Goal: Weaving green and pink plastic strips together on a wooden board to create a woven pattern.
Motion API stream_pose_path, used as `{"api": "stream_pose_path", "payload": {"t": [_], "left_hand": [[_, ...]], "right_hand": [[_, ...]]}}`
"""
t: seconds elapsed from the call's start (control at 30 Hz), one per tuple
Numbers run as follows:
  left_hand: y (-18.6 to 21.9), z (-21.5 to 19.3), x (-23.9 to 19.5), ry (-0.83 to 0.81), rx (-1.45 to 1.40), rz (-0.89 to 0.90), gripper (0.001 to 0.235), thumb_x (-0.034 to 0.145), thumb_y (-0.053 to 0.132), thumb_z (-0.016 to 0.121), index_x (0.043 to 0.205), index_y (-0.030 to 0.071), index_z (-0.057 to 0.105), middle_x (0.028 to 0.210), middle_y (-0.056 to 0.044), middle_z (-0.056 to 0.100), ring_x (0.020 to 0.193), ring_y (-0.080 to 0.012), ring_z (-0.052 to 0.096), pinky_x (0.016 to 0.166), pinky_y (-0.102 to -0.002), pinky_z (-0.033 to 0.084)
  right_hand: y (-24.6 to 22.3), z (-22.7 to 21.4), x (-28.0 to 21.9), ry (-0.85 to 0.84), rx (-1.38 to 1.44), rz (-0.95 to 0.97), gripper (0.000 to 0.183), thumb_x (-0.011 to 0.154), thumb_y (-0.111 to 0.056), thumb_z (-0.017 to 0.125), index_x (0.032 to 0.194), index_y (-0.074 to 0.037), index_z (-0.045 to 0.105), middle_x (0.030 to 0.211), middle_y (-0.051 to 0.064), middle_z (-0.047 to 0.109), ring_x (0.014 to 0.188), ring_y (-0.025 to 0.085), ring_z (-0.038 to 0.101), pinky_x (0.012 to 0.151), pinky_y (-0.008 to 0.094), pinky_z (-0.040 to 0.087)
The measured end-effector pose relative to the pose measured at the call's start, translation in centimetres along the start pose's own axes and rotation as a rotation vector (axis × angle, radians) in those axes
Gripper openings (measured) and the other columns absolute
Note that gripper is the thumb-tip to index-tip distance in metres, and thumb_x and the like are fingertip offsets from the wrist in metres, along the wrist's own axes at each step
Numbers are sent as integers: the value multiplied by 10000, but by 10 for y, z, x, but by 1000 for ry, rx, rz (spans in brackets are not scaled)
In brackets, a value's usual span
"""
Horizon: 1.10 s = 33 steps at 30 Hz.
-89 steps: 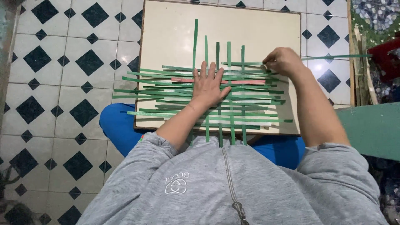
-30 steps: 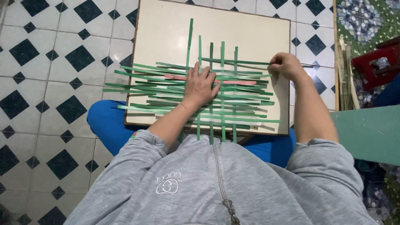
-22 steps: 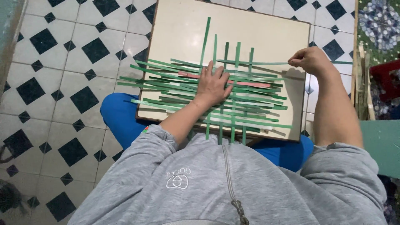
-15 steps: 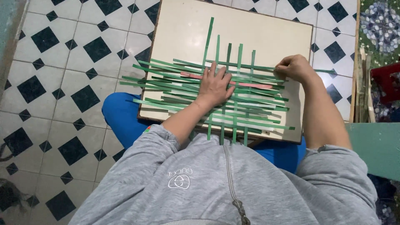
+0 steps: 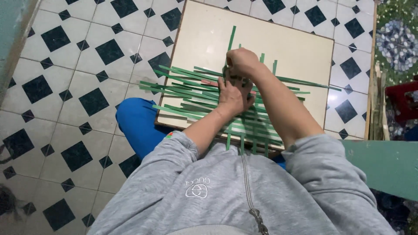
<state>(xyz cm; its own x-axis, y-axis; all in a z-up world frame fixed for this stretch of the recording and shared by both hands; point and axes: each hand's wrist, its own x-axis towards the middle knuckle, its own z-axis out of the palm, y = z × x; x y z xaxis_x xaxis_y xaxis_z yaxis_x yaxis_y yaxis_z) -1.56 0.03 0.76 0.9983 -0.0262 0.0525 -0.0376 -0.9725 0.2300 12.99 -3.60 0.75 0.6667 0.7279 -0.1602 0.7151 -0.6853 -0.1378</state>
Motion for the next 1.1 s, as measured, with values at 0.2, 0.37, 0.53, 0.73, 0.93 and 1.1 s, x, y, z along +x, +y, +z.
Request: {"api": "stream_pose_path", "payload": {"t": [0.2,0.37,0.53,0.73,0.93,1.1], "left_hand": [[-7,39,9,-21,-65,-14,535,834,611,480,1246,280,561,1420,-187,366,1300,-589,279,1009,-746,210],[-8,45,5,119,-70,-1,494,813,583,531,1174,253,593,1325,-170,423,1274,-546,314,997,-722,226],[-12,65,6,299,-127,19,425,829,529,541,1049,181,644,1080,-161,544,1181,-470,445,989,-700,280],[-12,81,11,550,-124,68,360,704,472,651,891,165,665,843,-125,532,935,-375,514,917,-708,344],[-11,17,-9,340,-181,51,409,777,394,584,1131,196,637,1104,-101,535,1012,-315,530,985,-652,362],[-14,22,-7,238,-77,30,552,794,444,554,1279,182,530,1229,-129,516,1112,-347,477,957,-596,361]], "right_hand": [[1,-5,14,-122,-8,28,145,716,-49,761,805,-113,665,735,75,678,765,326,711,654,464,572],[-18,-20,1,-138,-10,51,286,690,-52,814,910,-108,640,790,75,676,806,325,712,678,468,575],[-24,-35,-14,-122,84,37,383,719,-77,812,1031,-36,594,874,174,678,877,395,681,736,517,559],[-32,-36,-16,-161,135,73,362,757,-35,776,1052,-38,566,887,130,676,912,361,678,785,499,552],[-54,-11,18,-110,219,1,350,740,-141,805,1003,-71,584,884,112,668,886,345,677,766,450,548],[-94,15,46,82,465,-154,372,765,-179,770,1017,-47,532,952,238,639,959,477,610,804,564,498]]}}
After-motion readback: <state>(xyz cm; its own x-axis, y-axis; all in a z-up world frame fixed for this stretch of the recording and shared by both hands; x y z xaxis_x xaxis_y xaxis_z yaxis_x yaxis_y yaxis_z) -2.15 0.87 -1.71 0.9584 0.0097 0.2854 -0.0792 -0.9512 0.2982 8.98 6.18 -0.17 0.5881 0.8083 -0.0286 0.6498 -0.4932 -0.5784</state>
